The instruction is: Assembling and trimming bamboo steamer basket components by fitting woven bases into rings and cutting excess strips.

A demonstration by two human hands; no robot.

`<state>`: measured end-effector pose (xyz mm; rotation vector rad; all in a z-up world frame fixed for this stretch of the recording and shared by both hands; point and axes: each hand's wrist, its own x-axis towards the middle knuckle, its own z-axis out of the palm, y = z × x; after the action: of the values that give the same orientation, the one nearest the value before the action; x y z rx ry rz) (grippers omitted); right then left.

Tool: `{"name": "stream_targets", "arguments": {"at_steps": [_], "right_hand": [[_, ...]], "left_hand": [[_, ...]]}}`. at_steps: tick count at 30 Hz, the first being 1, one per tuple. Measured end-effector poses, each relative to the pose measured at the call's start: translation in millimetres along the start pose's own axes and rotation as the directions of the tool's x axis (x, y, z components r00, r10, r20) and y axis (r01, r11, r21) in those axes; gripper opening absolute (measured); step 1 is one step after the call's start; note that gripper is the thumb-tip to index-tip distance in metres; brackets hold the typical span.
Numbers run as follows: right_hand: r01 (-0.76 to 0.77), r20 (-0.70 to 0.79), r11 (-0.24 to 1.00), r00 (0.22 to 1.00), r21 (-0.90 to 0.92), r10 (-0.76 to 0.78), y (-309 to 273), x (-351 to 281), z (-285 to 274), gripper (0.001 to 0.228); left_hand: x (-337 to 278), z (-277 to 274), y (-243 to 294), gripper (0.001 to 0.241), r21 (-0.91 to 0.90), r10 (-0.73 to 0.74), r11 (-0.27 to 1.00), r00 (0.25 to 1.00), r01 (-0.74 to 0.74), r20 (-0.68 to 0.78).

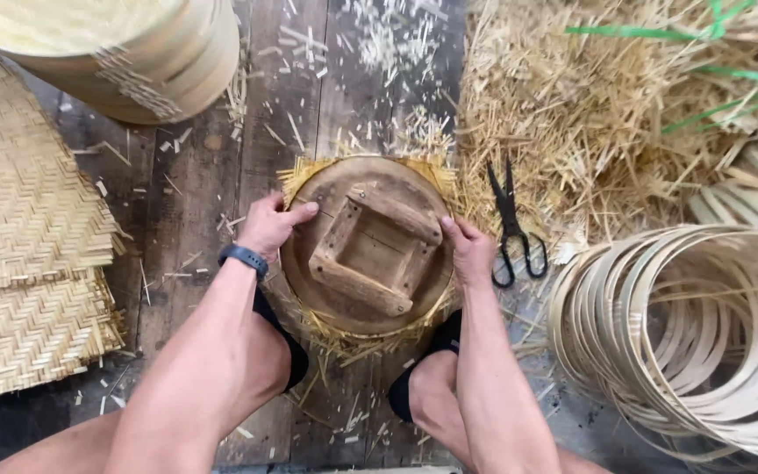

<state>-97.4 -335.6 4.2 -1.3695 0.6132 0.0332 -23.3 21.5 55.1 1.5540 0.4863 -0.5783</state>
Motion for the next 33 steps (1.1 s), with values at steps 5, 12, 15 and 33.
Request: {"name": "stream_targets", "arguments": {"at_steps": [5,12,15,33], "right_hand": [[0.019,-0.115,0.773,0.986,-0.634,-0.119,-22,0,13,0.041],[-0.179,-0.036,0.508,0.96,-0.842,0.278,-70,42,42,0.044],[-0.157,0.014,0.524,0.951,-0.837,0.308,-61,58,32,0.044],[0.487,0.347,-0.395,0.859,-0.779,0.376,-250,-46,-40,0.051]], "left_hand": [[21,10,19,0.053,0.503,-0.072,0.859,0.995,0.1,-0.075],[68,91,108,0.084,0.801,0.003,0.568,0.973,-0.191,0.231],[111,118,62,0.073,0.786,-0.132,0.593,0.942,-0.175,0.31],[-56,137,-20,0.127,0.968,0.555,0.198,0.832,-0.151,0.016]]}}
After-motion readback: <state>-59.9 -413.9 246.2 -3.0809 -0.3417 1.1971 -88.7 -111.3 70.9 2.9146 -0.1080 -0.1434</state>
